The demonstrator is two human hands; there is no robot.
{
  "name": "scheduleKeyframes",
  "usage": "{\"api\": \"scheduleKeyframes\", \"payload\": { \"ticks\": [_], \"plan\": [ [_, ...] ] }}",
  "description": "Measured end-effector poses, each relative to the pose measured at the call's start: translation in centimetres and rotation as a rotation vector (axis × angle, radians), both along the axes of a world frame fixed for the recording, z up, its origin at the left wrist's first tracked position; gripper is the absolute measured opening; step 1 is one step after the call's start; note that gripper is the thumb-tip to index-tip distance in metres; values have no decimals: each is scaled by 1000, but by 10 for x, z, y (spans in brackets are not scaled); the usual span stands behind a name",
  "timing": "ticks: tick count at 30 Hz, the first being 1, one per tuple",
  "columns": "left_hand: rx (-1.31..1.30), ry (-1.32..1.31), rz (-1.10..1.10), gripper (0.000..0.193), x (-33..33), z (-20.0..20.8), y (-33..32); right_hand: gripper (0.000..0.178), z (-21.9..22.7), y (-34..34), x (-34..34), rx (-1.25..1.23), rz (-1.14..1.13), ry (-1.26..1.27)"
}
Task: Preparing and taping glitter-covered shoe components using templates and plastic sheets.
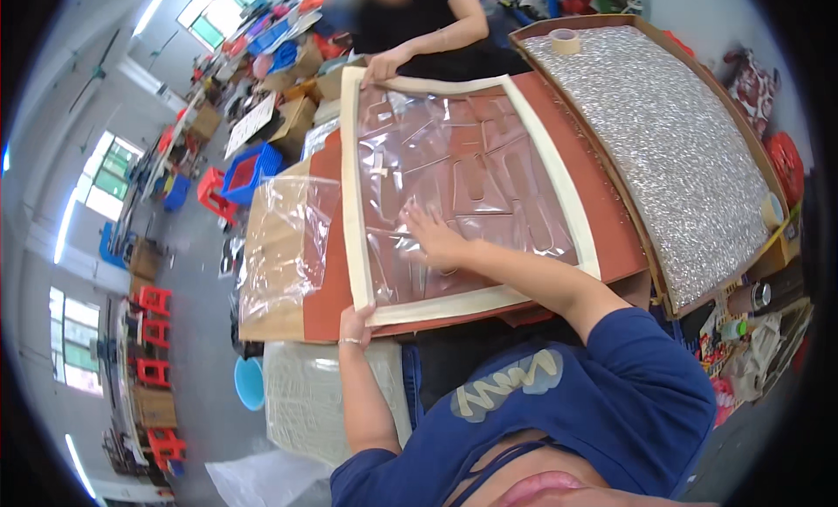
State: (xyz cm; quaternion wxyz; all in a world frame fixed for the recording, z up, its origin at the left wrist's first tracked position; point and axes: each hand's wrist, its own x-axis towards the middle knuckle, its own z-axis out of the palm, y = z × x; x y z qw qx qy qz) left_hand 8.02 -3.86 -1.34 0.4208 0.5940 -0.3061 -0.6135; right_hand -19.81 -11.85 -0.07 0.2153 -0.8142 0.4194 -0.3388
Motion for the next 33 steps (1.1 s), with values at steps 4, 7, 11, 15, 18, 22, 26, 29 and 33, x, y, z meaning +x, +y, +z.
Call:
{"api": "scheduleKeyframes", "payload": {
  "ticks": [4, 7, 11, 15, 18, 22, 26, 29, 33],
  "plan": [
    [-42, 21, -101, 25, -34, 82, 12, 97, 59, 117, -26, -188, 266, 200],
    [-165, -65, -347, 19, -94, 171, 32, 77, 93, 154, -34, -316, 88, 128],
    [-355, -9, -543, 21, -164, 213, 37, 47, 120, 159, -69, -293, -112, 142],
    [-517, -10, -601, 26, -242, 265, 72, 30, 122, 167, -110, -379, -287, 15],
    [-799, 151, -878, 29, -304, 279, 80, 25, 128, 186, -160, -383, -317, -67],
    [-961, 282, -1204, 29, -402, 283, 85, 12, 130, 206, -247, -572, -573, -89],
    [-1254, -284, -1112, 21, -479, 242, 67, 42, 144, 245, -357, 12, -904, -430],
    [-1363, -349, -1115, 18, -517, 177, 31, 51, 130, 269, -430, -6, -1133, -274],
    [-1577, -739, -1248, 46, -553, 100, 2, 61, 121, 288, -496, 223, -1288, -166]
  ]
}}
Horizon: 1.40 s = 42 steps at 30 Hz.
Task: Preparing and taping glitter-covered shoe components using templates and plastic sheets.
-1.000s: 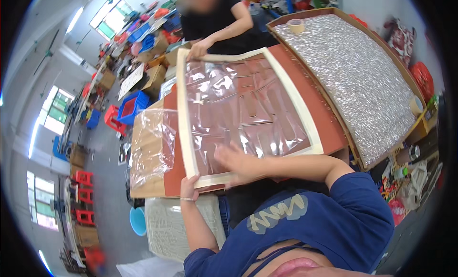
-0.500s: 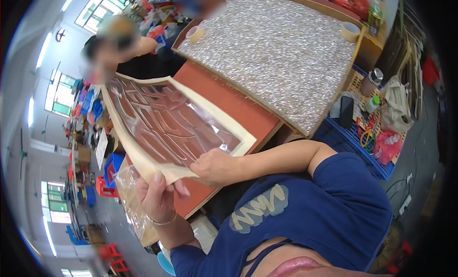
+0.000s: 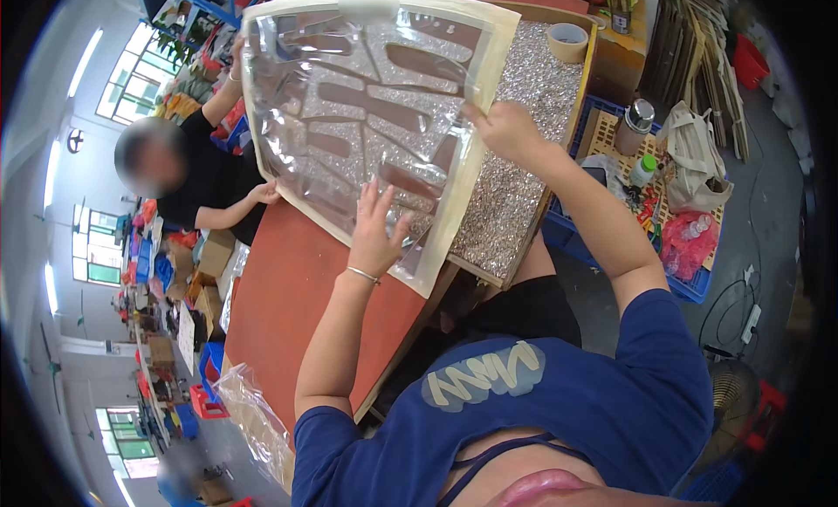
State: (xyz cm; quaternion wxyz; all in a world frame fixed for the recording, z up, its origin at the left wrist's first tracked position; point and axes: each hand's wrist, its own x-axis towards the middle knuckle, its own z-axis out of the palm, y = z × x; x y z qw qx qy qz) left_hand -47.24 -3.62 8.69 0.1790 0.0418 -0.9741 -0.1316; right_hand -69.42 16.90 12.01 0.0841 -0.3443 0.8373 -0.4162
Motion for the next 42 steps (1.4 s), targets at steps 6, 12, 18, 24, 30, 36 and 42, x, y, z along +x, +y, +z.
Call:
{"api": "scheduleKeyframes", "payload": {
  "ticks": [6, 12, 18, 24, 30, 36, 42],
  "plan": [
    [-136, -288, -51, 75, -55, -49, -7, 57, -49, -1, -84, 99, -202, 229],
    [-89, -524, -78, 80, -101, -63, 5, 53, -92, -8, -143, 196, -390, 359],
    [-25, -567, -49, 86, -112, -71, 0, 42, -76, -13, -165, 434, -512, 729],
    [59, -551, -99, 85, -113, -65, -3, 26, -111, 20, -224, 707, -877, 856],
    [85, -406, -136, 81, -107, -66, -11, 12, -92, 3, -204, 210, -553, 1052],
    [54, -414, -288, 69, -110, -73, -12, 8, -94, -39, -184, 496, -94, 698],
    [72, -522, -290, 66, -113, -76, -21, 15, -80, -89, -129, 586, -17, 527]
  ]
}}
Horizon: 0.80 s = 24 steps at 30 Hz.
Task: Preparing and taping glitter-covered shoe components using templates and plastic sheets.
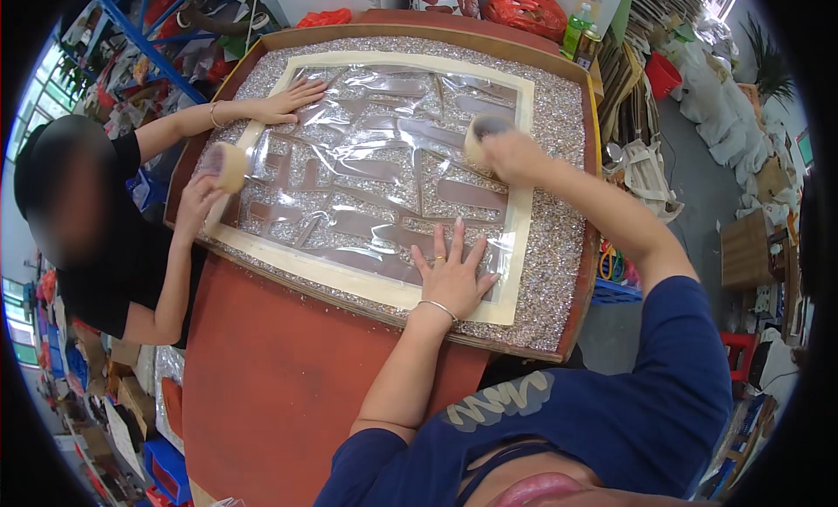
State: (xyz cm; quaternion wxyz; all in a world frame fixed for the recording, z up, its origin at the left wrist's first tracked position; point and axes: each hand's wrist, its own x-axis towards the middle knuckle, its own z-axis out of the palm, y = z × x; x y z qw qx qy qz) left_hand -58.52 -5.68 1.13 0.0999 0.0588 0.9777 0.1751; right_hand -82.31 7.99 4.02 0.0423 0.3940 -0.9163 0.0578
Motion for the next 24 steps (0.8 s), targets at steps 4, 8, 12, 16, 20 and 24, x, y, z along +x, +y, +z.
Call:
{"api": "scheduleKeyframes", "payload": {
  "ticks": [4, 8, 12, 16, 20, 24],
  "plan": [
    [29, -14, -25, 67, -3, 13, 8, 17, -2, 25, -32, -37, 34, 41],
    [51, -53, 24, 68, 3, 7, -7, 25, 5, -25, -41, -30, -52, -106],
    [32, -205, -26, 70, -4, 11, -2, 24, -7, -22, 77, 47, 566, 158],
    [173, -106, -3, 72, -1, 21, 7, 34, -12, -13, 15, -217, 148, 181],
    [166, -100, 21, 72, 1, 18, 4, 36, -22, -13, -35, -195, -20, 282],
    [209, -41, 76, 70, -10, 17, 12, 29, -26, -6, -52, -178, -24, 298]
  ]
}}
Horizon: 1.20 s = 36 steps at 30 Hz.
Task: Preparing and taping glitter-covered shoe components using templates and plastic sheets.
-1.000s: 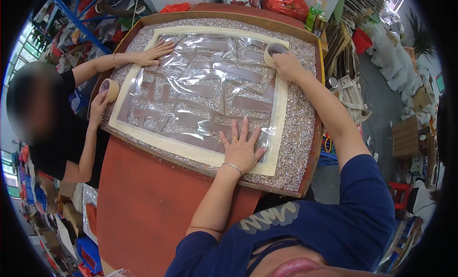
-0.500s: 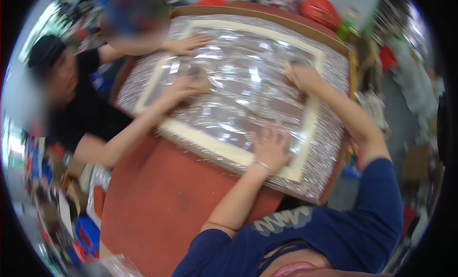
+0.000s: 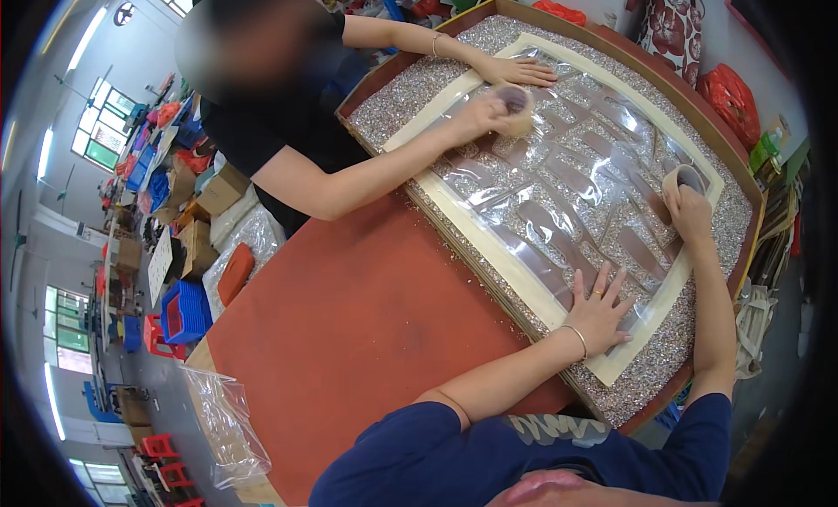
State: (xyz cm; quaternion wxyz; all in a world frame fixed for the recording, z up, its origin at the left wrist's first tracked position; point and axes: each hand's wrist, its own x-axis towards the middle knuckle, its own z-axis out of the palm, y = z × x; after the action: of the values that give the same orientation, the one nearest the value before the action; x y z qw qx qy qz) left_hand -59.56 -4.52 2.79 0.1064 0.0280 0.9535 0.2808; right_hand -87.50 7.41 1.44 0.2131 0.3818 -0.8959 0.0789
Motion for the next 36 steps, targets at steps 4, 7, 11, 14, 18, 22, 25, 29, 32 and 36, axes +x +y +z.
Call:
{"api": "scheduleKeyframes", "payload": {
  "ticks": [4, 7, 11, 14, 18, 22, 25, 29, 32, 36],
  "plan": [
    [25, 79, 27, 65, 15, -11, -11, 25, 3, 0, 14, -60, 113, 155],
    [33, 101, 16, 64, 20, -9, -16, 48, 10, -15, 29, -189, 104, 287],
    [11, 49, -40, 66, 15, -7, -9, 61, -12, 14, 3, -142, -32, 102],
    [-57, 26, -28, 73, 7, -16, -11, 54, 20, -29, 46, -240, 66, -304],
    [-160, 37, -81, 80, 10, -17, -14, 55, 6, -59, 54, -146, 140, -84],
    [-186, 24, -72, 80, 6, -11, 1, 52, 10, -22, -11, -13, -239, 104],
    [-168, -20, -73, 79, 4, -11, 2, 49, -11, -44, 1, -152, 20, 128],
    [-166, -9, -69, 79, 10, -10, -5, 46, 24, -51, -13, -73, -167, 50],
    [-185, -26, -68, 79, 9, -13, -9, 46, 5, -96, 8, -269, -100, -182],
    [-170, -1, -51, 79, 12, -7, -7, 49, 11, -88, -6, -191, -78, -91]
  ]
}}
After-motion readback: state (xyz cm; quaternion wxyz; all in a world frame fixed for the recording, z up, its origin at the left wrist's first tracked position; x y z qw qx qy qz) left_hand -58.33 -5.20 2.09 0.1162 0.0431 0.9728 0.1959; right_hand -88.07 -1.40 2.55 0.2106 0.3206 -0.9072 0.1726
